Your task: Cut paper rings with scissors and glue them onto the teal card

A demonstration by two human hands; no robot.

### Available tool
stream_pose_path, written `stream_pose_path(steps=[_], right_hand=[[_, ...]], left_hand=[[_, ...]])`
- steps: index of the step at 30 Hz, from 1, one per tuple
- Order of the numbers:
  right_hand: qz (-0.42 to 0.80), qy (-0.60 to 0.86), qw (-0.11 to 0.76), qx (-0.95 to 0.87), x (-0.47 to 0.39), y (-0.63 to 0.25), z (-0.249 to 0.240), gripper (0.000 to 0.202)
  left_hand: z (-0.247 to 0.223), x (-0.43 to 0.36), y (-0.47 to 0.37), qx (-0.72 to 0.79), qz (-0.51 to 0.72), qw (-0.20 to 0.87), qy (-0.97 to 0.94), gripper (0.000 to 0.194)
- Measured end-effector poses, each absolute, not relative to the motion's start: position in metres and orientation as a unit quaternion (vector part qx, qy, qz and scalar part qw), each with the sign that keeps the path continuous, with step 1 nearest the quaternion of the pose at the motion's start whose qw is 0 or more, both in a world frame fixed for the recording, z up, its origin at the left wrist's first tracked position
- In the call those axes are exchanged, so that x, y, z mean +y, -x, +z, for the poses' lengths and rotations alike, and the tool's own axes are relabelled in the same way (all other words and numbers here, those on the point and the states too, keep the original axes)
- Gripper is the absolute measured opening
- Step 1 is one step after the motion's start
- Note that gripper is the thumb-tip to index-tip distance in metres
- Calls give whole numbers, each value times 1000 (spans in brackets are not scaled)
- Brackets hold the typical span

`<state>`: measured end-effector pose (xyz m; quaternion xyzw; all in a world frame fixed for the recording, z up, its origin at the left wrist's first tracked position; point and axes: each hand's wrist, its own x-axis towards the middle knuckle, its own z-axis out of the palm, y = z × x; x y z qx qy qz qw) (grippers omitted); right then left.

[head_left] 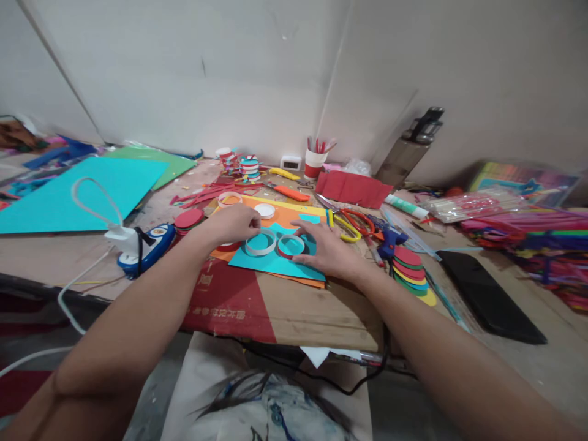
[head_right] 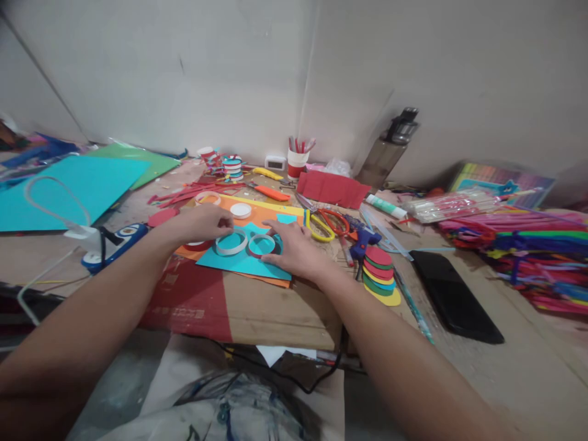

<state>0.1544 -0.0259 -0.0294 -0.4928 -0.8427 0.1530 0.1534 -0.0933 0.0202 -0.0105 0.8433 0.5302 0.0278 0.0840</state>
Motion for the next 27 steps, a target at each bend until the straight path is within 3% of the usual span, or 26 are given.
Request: stream_pose_path(steps=[14, 27], right_hand=[[73, 633, 250, -730, -11, -170, -31, 60], [91, 640, 286, -708, -2, -180, -41, 66]], left_hand=[[-10, 21, 95, 529, 40, 94, -842, 27], [-2, 31, 118, 636, 225, 49, -737, 22]])
